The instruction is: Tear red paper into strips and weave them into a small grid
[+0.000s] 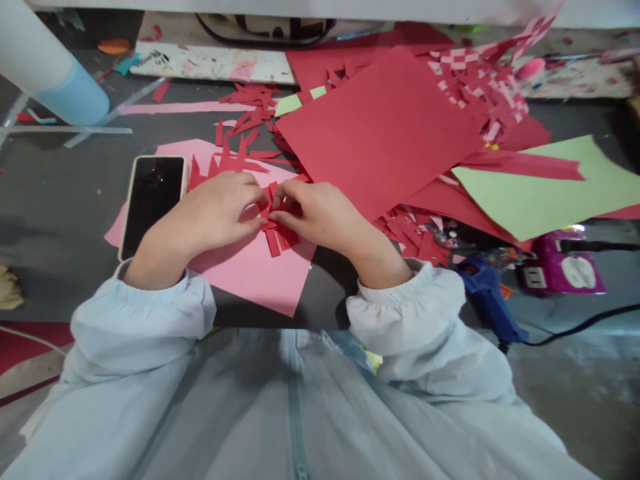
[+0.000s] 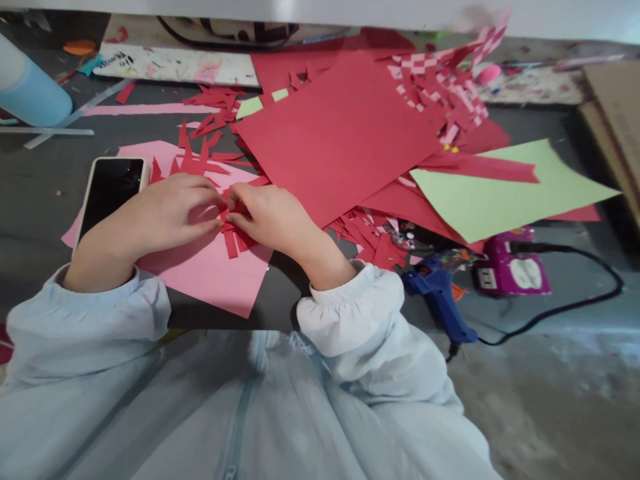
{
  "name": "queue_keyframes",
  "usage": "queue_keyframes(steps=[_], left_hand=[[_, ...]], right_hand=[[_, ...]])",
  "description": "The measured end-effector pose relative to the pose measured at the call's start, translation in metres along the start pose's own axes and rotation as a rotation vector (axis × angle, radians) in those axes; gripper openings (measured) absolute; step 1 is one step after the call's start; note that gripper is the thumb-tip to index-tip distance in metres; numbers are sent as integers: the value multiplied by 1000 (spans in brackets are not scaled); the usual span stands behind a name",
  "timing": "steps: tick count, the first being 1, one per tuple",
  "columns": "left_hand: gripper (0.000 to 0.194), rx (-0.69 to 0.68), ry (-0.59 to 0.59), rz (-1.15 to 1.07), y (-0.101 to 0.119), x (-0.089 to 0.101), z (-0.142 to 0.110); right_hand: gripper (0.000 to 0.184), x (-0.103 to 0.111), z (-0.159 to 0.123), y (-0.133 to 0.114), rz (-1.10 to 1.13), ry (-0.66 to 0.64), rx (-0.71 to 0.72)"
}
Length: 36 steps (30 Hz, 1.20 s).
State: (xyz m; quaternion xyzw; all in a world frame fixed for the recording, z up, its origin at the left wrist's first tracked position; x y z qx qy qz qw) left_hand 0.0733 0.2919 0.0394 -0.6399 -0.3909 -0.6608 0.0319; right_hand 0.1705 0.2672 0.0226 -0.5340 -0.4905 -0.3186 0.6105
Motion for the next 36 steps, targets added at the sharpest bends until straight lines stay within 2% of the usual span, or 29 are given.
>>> queue_keyframes(steps=[5,9,14,21,25,30,36], left_hand=[[25,11,14,18,1,-1,-1],[23,7,30,26,2,-2,-1],[20,13,31,23,0,-2,-1],[22,-6,46,11,-1,-4,-2],[26,-76,98,-5,2,-1,-1],[40,-132,103,-14,5,-3,0],[40,-130,113,-10,6,-2,-1]], right_hand=[[21,1,-1,6,45,-18,2],[25,10,-4,17,73,-23,-27],[13,18,-9,25,215,-82,-62],[13,18,-11,27,173,-156,-79],[13,15,-11,27,152,-168,-84],[12,14,-11,24,176,-154,-73],[12,11,-9,20,180,-126,-53]])
Point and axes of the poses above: each hand's wrist, its own z-axis towards the middle knuckle, its own x-axis out of the back of the hand, y = z × x, the point moved 9 cm from there along z, towards the middle knuckle, and after that the axes turned 14 degrees about -z, right-handed, at the moved point
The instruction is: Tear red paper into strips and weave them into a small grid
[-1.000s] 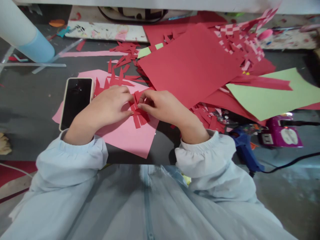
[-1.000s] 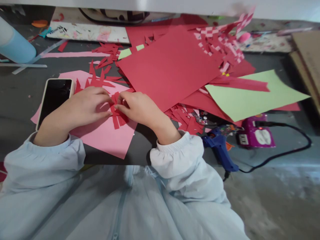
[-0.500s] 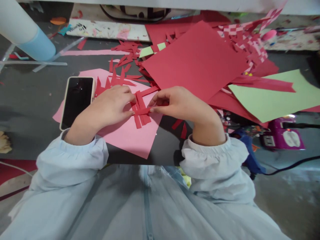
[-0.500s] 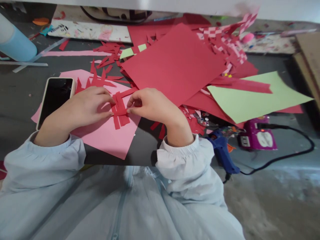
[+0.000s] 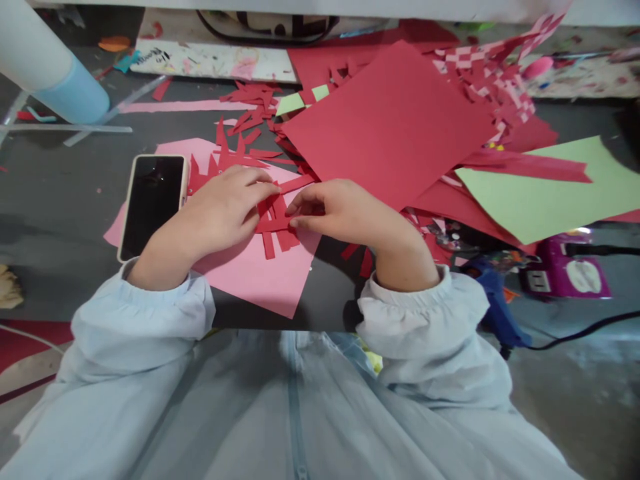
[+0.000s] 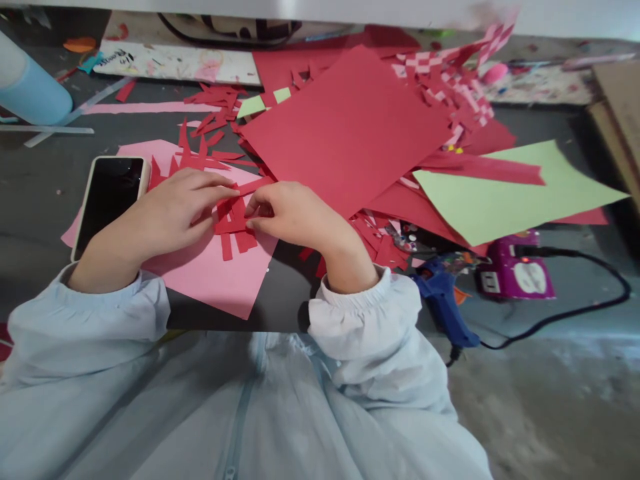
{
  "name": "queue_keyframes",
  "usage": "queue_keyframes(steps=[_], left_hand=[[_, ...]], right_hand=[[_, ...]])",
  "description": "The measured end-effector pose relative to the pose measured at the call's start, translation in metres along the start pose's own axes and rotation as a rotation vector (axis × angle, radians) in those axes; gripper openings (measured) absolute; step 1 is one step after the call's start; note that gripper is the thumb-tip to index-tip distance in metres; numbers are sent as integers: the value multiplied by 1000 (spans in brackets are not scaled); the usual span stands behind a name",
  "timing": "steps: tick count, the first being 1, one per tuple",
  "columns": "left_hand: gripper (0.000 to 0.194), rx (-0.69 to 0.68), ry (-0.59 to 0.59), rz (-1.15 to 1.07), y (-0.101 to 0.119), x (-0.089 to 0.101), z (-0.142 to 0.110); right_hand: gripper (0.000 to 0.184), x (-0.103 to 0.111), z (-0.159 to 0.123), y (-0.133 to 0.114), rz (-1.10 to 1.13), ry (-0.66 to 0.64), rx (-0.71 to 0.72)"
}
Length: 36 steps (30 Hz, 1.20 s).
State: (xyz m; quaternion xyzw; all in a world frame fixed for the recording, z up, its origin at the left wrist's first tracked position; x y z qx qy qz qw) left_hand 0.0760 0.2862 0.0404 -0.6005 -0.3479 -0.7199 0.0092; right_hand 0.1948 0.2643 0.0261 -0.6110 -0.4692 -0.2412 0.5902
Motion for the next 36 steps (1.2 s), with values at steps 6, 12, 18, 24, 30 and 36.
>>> queue_keyframes(steps=[6,12,18,24,30,36], left_hand=[[36,100,7,36,-6,4,0],[30,135,-1,97,-7,6,1],[27,181,29,121,-11,9,-1],[26,170,34,134,-11,11,-2],[32,140,-77,158,-4,3,3],[36,128,-59,154,-3,2,2]], right_hand=[[27,-5,4,3,-23,48,-1],[28,-4,3,-5,-24,58,47],[16,-8,6,-7,-19,35,10],[32,-12,13,0,-20,49,-104],[34,-13,12,1,-74,86,-132],[31,-10,11,2,-88,100,-147]])
Point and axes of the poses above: each hand's wrist, its own z-axis towards the middle knuckle, its own x-axis out of the back of the hand, y = z × x, the point moved 9 cm from there along z, towards the middle knuckle, and after that the axes turned 14 degrees about -z, right-handed, at the moved point
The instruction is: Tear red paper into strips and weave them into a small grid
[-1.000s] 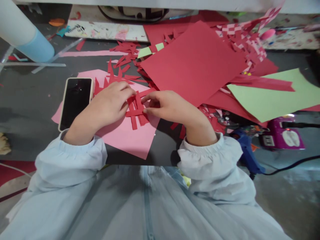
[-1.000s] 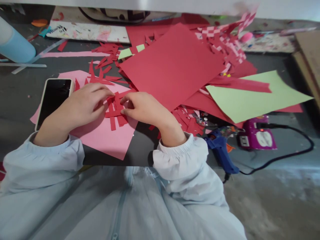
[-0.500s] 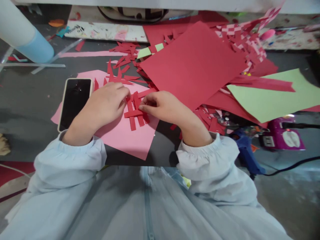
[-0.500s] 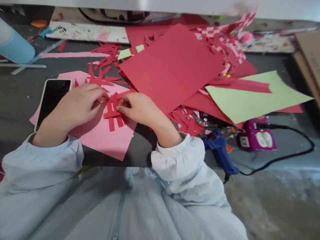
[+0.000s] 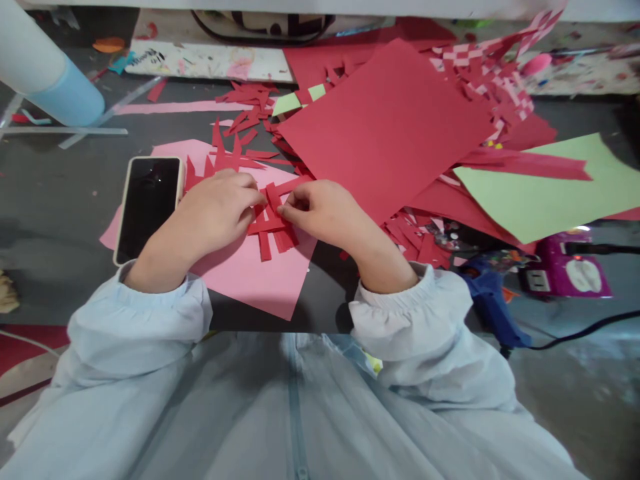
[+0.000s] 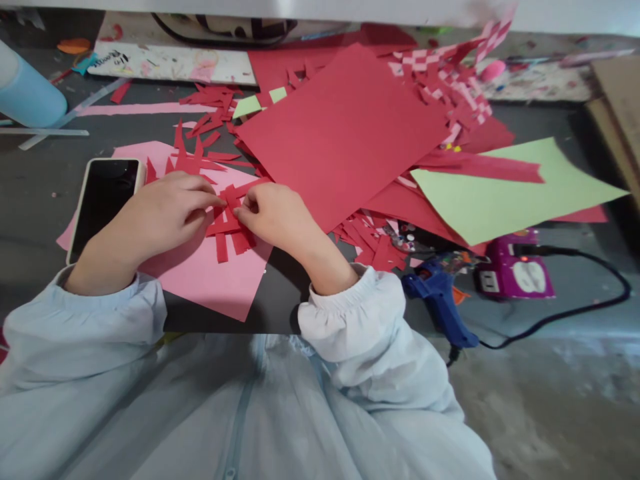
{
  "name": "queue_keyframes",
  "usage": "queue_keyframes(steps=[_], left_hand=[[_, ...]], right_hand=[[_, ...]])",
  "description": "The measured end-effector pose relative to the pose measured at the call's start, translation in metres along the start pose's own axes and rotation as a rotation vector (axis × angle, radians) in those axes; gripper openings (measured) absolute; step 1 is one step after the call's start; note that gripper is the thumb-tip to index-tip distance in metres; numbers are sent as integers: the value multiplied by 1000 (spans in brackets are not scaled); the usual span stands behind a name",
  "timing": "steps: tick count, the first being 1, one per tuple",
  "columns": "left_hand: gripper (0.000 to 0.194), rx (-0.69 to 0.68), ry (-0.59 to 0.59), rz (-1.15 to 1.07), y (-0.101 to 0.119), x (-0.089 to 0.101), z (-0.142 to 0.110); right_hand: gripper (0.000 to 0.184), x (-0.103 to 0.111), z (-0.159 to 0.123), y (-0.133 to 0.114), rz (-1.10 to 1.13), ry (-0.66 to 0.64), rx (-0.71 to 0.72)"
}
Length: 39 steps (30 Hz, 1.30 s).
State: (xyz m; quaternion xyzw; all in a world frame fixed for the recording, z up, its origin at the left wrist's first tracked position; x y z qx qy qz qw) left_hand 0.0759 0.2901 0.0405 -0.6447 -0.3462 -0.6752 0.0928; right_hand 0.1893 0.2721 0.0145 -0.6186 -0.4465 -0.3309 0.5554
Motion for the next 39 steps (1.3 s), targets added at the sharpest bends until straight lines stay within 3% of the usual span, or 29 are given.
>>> queue_keyframes(steps=[17,28,39], left_hand=[[36,-4,30,-7,-1,-4,-2],[26,50,33,-134,-5,10,-3],[33,103,-105,-340,4,7,-5]], right_hand=[[18,11,-5,19,90,87,-137],[5,15,-6,18,202,-35,-53],[7,15,-7,19,242,-80,-58]])
Point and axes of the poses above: each hand's wrist, its own z-axis towards the middle knuckle, its own x-axis out of the back of the hand, y = z × x, the point moved 9 cm from there along z, towards the middle knuckle, and after that the axes turned 14 degrees about -z, right-handed, at the moved point
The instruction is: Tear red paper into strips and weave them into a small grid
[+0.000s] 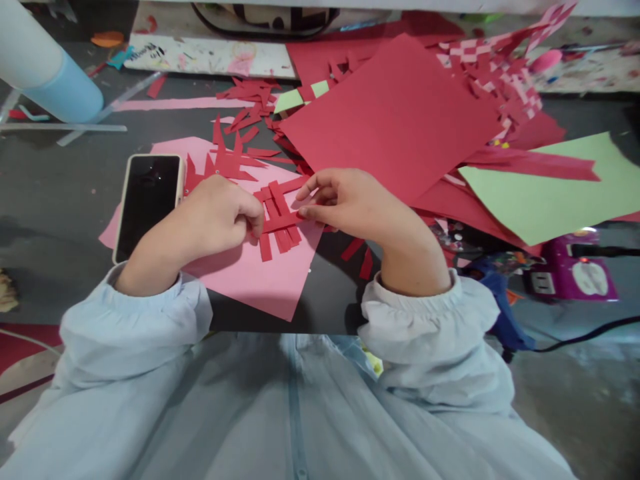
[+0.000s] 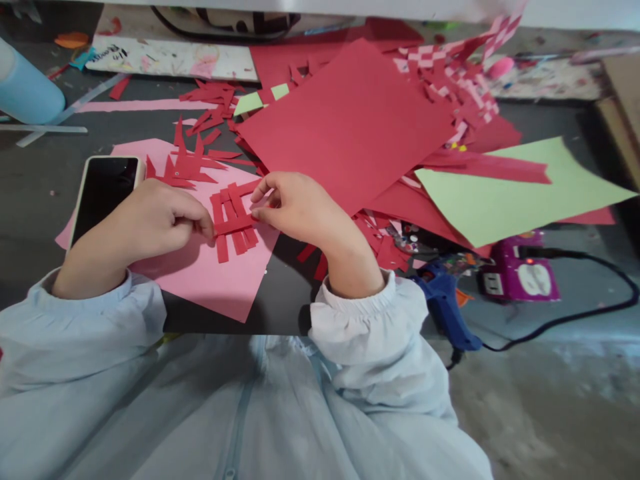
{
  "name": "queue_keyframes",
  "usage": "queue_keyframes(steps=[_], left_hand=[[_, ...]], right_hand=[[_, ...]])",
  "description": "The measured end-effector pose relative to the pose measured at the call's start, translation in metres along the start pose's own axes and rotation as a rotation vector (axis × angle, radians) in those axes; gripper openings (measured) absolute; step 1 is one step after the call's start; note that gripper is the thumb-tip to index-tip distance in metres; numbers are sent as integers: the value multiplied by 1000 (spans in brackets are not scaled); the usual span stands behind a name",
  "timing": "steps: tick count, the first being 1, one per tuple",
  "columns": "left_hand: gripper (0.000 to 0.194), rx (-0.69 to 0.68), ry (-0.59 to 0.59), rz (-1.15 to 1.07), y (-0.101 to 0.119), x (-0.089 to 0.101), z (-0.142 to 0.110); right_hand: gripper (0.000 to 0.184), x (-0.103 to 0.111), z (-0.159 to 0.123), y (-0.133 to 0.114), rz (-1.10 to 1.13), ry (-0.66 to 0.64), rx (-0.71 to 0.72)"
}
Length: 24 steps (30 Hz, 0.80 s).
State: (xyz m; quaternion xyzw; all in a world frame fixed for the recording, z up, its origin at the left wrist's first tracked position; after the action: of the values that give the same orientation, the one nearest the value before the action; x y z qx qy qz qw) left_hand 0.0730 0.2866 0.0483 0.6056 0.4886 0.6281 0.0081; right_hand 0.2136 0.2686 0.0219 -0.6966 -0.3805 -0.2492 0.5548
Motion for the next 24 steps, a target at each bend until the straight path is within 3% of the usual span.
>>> queue_keyframes(steps=[5,10,17,24], left_hand=[[33,69,-22,10,-7,-3,2],[29,1,13,13,-8,-1,2],[28,42,8,5,-8,-1,2],[27,-3,15,47,-5,-2,2]], right_hand=[[8,-2,1,0,15,-2,9],[10,0,1,1,16,-3,5],[9,1,3,4,6,23,3],[10,0,3,6,-8,50,-24]])
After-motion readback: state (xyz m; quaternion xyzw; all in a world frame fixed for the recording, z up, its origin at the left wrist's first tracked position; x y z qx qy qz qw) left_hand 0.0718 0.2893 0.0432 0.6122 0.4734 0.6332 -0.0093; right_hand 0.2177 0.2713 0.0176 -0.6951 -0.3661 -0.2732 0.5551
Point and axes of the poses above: each hand's wrist, its own z-axis towards the middle knuckle, its own x-axis out of the back of the hand, y = z × x, the point moved 9 cm from there along z, towards the middle knuckle, and after that the axes turned 14 degrees about -z, right-handed, at the moved point
